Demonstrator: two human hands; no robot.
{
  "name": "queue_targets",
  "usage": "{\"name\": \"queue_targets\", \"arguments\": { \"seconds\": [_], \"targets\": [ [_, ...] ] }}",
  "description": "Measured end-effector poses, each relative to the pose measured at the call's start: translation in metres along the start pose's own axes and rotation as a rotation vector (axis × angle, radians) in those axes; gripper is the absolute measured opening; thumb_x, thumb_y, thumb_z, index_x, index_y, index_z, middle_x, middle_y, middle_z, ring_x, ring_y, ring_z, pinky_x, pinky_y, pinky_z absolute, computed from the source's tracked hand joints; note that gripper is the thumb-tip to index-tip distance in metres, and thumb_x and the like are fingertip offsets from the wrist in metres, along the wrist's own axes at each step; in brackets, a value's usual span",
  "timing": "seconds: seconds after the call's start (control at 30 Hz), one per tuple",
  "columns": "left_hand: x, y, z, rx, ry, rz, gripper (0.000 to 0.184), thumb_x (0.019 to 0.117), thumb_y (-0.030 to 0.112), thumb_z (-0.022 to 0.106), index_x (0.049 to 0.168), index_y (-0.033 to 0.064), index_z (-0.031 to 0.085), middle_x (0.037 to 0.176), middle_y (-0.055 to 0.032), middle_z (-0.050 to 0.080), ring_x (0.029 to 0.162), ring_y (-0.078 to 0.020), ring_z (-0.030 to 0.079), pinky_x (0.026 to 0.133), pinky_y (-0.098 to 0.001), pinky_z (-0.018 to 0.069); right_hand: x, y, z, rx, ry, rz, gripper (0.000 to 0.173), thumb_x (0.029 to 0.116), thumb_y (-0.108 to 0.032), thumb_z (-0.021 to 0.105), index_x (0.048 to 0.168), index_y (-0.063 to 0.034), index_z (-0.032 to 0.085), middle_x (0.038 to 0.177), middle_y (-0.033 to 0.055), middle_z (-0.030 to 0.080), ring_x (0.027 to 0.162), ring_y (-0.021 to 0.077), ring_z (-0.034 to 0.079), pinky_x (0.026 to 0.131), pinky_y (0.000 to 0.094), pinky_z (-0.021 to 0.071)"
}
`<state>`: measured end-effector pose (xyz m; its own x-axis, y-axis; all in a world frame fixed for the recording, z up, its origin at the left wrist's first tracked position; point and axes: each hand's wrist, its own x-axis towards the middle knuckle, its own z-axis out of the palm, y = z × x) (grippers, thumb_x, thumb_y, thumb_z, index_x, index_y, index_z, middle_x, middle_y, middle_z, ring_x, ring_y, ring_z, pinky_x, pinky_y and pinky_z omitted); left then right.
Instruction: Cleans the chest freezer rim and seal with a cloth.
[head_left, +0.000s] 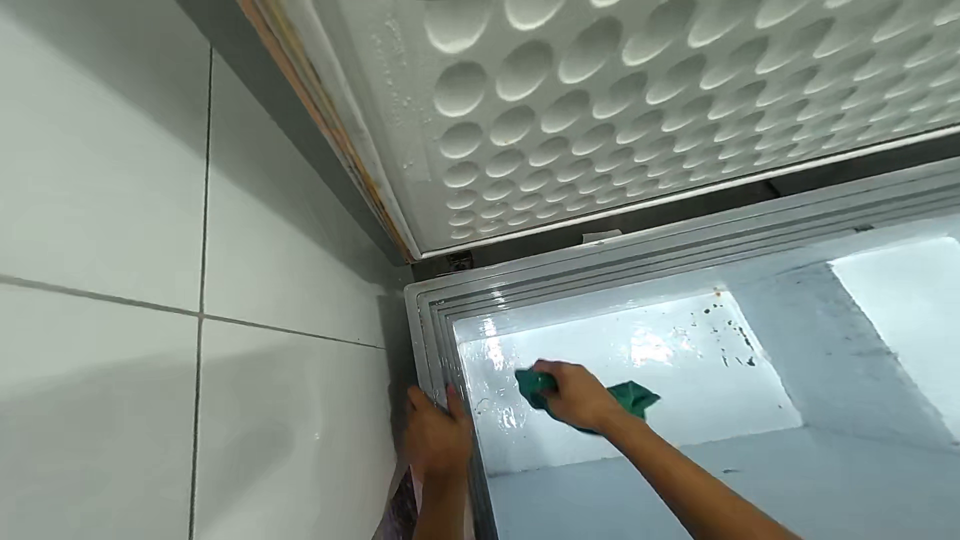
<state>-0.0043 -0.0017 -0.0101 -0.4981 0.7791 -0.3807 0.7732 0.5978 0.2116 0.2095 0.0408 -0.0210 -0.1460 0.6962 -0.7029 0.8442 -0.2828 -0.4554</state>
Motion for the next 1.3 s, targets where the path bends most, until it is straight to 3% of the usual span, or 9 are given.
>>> {"name": "queue_targets", "arguments": {
  "seconds": [0.17,0.4,0.53,0.63,0.87,0.97,1.07,1.2,1.3],
  "targets": [
    [0.001,-0.002,0.003,-0.024,0.039,0.022,0.067,0.0974,0.048,0.063,0.141,-0.0012,0.051,0.114,-0.02,0.071,0.093,-0.0338,0.074,0.08,-0.0518,0.0595,0.014,-0.093,-0.004,0.291,0.422,-0.108,0.048,0.0982,-0.017,0.068,0.144,-0.0088,0.054,0.11,0.02,0.072,0.095,0.037,0.072,0.084,0.0588,0.0576],
    [0.001,0.0,-0.004,0.002,-0.057,-0.028,0.062,0.0991,0.046,0.059,0.142,0.0019,0.05,0.108,-0.0147,0.072,0.092,-0.0291,0.073,0.08,-0.0485,0.0591,0.05,-0.188,0.004,-0.05,0.128,0.068,0.066,0.1003,-0.02,0.056,0.159,-0.0026,0.032,0.146,0.0244,0.047,0.127,0.039,0.057,0.096,0.0512,0.0539],
    [0.001,-0.004,0.003,-0.003,0.03,0.014,0.06,0.096,0.045,0.063,0.135,0.0009,0.056,0.105,-0.0158,0.073,0.086,-0.0304,0.074,0.073,-0.0494,0.0601,0.039,-0.156,0.016,0.156,0.372,-0.447,0.056,0.0932,-0.011,0.066,0.147,-0.0241,0.057,0.123,0.0218,0.061,0.097,0.0361,0.067,0.074,0.0534,0.0592],
    [-0.001,-0.004,-0.003,0.065,-0.144,-0.026,0.057,0.094,0.041,0.063,0.135,0.0021,0.059,0.115,-0.0165,0.072,0.102,-0.032,0.071,0.086,-0.0521,0.0569,0.015,-0.169,0.016,0.143,0.265,-0.644,0.065,0.0892,-0.019,0.07,0.148,-0.0428,0.054,0.125,0.0127,0.062,0.104,0.0284,0.065,0.078,0.0508,0.0576],
    [0.0,-0.001,0.002,-0.043,0.065,0.036,0.059,0.094,0.04,0.067,0.134,-0.0017,0.055,0.105,-0.0174,0.072,0.083,-0.0315,0.074,0.07,-0.0504,0.0596,0.025,-0.15,0.016,0.34,0.414,-0.136,0.055,0.096,-0.017,0.063,0.15,-0.0105,0.052,0.128,0.0199,0.062,0.103,0.0355,0.067,0.085,0.0552,0.0568],
    [0.002,0.0,0.002,-0.023,0.034,0.008,0.059,0.0958,0.045,0.064,0.135,0.0016,0.055,0.11,-0.0155,0.071,0.085,-0.0288,0.074,0.071,-0.0479,0.0603,0.047,-0.153,0.029,0.365,0.767,-0.18,0.045,0.0967,-0.008,0.058,0.142,-0.0057,0.059,0.123,0.0232,0.06,0.102,0.0374,0.065,0.08,0.0517,0.0575],
    [0.002,0.003,-0.007,-0.004,-0.101,-0.054,0.063,0.0953,0.041,0.063,0.144,0.0039,0.049,0.123,-0.0165,0.067,0.1,-0.0298,0.072,0.083,-0.048,0.0587,0.062,-0.184,0.031,0.252,0.65,-0.243,0.038,0.0898,-0.002,0.067,0.128,-0.0047,0.068,0.13,0.0266,0.058,0.113,0.045,0.061,0.087,0.0579,0.0566],
    [0.003,0.004,-0.005,0.012,-0.086,-0.047,0.065,0.0998,0.05,0.056,0.146,0.0038,0.049,0.119,-0.0167,0.07,0.099,-0.0304,0.073,0.083,-0.049,0.0591,0.064,-0.234,-0.015,0.718,0.447,-0.601,0.032,0.0896,0.005,0.064,0.118,-0.0061,0.074,0.117,0.0121,0.071,0.107,0.0223,0.068,0.092,0.0443,0.0572],
    [0.003,0.004,-0.006,0.027,-0.08,-0.039,0.067,0.1007,0.05,0.052,0.147,0.0023,0.048,0.126,-0.0173,0.068,0.102,-0.031,0.072,0.084,-0.0488,0.0588,0.045,-0.236,-0.026,0.939,0.565,-0.788,0.03,0.0912,0.002,0.061,0.119,-0.0026,0.07,0.112,0.0101,0.071,0.102,0.0149,0.069,0.088,0.036,0.0593]
  ]
}}
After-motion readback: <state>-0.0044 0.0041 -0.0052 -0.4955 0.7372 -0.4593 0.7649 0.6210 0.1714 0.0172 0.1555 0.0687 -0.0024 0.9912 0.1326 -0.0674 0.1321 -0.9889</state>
